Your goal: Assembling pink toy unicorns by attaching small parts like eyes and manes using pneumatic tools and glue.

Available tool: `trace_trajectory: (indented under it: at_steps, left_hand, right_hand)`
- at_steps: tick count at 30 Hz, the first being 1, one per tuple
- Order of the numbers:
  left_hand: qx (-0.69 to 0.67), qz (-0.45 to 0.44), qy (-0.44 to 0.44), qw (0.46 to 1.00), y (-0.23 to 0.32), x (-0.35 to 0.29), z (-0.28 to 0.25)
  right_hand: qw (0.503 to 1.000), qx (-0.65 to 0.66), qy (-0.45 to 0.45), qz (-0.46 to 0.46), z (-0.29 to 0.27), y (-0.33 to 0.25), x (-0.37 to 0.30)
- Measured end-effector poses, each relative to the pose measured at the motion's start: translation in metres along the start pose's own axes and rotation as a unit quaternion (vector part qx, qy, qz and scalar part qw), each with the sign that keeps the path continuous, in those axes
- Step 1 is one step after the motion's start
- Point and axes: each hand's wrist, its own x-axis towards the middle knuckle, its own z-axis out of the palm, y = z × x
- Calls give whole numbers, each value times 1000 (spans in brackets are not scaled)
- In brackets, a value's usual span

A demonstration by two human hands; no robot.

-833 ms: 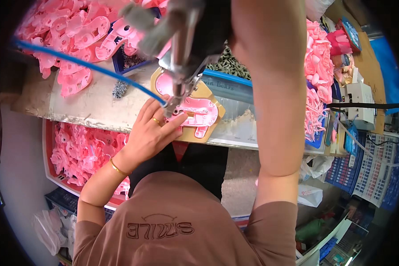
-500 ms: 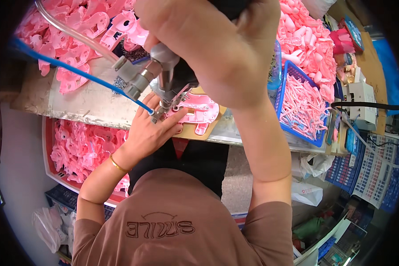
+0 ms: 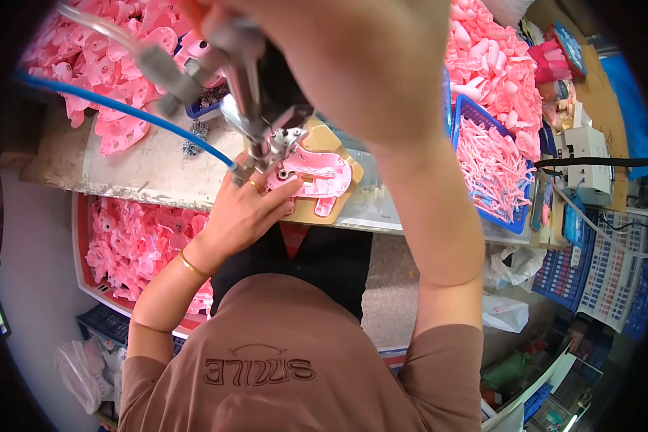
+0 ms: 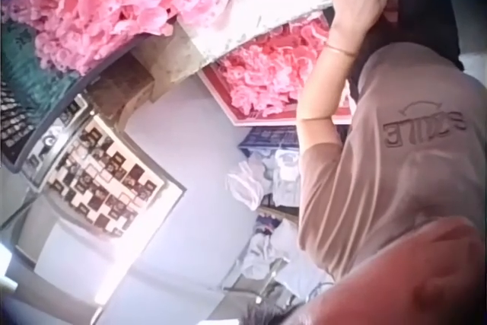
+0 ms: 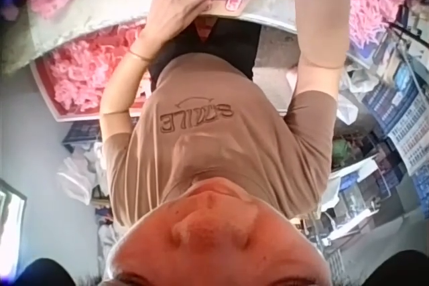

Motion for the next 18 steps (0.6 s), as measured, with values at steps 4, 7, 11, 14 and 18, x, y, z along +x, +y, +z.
trace_trajectory:
  at_steps: [4, 7, 11, 14, 18]
  left_hand:
    - [-89, 4, 50, 995, -10, 8, -10]
    - [-62, 8, 26, 998, -18, 27, -19]
    - [-27, 98, -82, 991, -40, 51, -22]
    - [16, 154, -119, 981, -41, 60, -33]
    - [65, 225, -109, 966, -40, 65, -31]
  right_hand:
    - [995, -31, -96, -14, -16, -3, 19]
    - [997, -21, -76, -18, -14, -4, 17]
    - [999, -13, -45, -26, -12, -5, 15]
    - [999, -9, -16, -32, -13, -6, 12]
    - [998, -17, 59, 7, -12, -16, 8]
